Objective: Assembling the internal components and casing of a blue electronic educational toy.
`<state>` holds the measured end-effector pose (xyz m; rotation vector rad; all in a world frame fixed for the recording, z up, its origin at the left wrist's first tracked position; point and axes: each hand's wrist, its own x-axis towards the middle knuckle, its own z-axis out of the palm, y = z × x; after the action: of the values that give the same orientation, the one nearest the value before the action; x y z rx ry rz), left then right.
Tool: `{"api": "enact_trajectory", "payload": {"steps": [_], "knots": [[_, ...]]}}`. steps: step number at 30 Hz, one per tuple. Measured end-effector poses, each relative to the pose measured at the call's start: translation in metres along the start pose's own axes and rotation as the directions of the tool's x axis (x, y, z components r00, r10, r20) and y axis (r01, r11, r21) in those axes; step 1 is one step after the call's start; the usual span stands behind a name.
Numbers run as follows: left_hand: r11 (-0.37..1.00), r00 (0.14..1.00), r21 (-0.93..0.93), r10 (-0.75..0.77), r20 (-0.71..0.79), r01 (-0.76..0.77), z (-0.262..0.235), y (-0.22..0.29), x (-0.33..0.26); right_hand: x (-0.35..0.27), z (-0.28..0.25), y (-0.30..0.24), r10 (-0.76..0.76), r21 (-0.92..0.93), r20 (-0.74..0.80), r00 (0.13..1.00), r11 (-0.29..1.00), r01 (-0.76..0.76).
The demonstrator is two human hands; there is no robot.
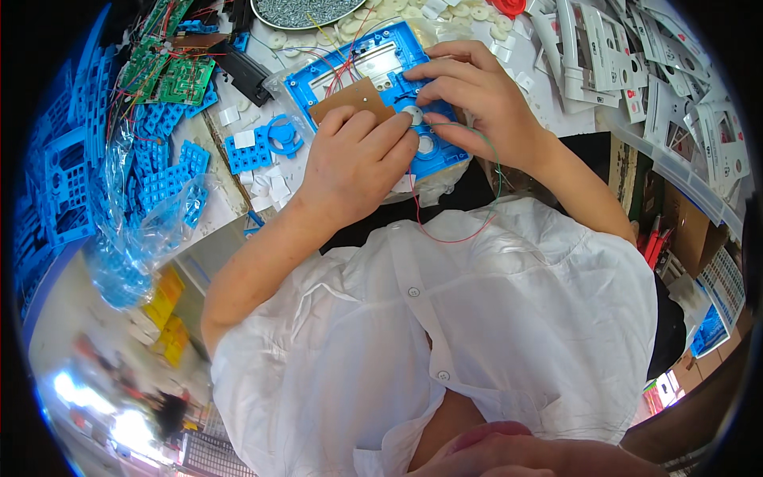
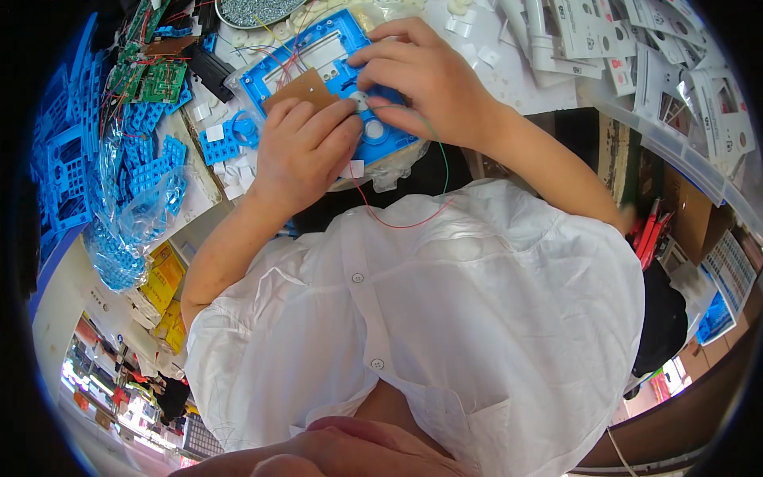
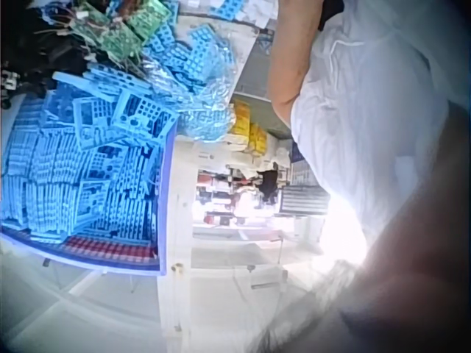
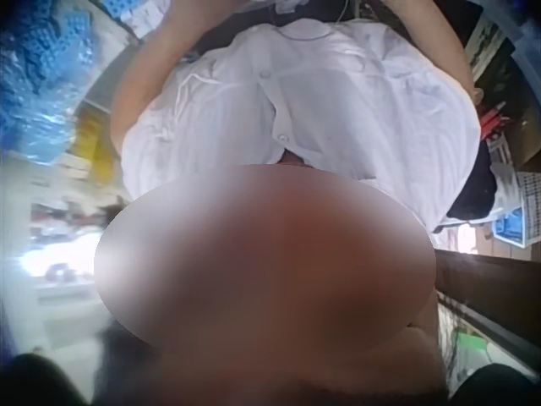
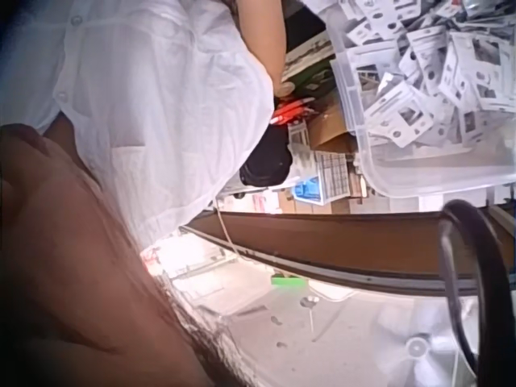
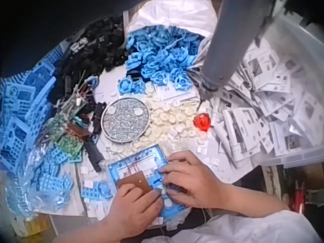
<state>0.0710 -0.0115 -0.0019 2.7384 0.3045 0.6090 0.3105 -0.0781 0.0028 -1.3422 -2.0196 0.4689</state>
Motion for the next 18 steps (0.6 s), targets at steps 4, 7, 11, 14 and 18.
{"api": "enact_trajectory", "payload": {"steps": [4,7,11,14,18], "knots": [[1.0,1.0,-0.008,0.018,0.0,-0.018,0.001,-0.001,0.001,0.002,0.001,-0.005,0.029,-0.007,-0.01,1.0,1.0,-0.029],[1.0,0.997,-0.01,0.004,0.072,-0.004,-0.003,0.001,0.002,0.002,-0.001,-0.007,0.0,-0.017,0.003,1.0,1.0,0.0],[1.0,0.997,0.0,-0.003,0.079,0.003,-0.002,0.002,0.003,-0.008,-0.004,-0.027,-0.014,-0.183,0.041,0.999,0.983,0.021],[1.0,0.996,-0.009,-0.001,0.092,0.002,-0.003,0.002,0.004,-0.014,-0.001,-0.045,0.061,-0.303,0.048,0.997,0.952,-0.044],[1.0,0.996,-0.01,0.008,0.094,-0.007,-0.003,0.002,0.004,-0.012,0.0,-0.052,0.094,-0.368,0.067,0.993,0.928,-0.063]]}}
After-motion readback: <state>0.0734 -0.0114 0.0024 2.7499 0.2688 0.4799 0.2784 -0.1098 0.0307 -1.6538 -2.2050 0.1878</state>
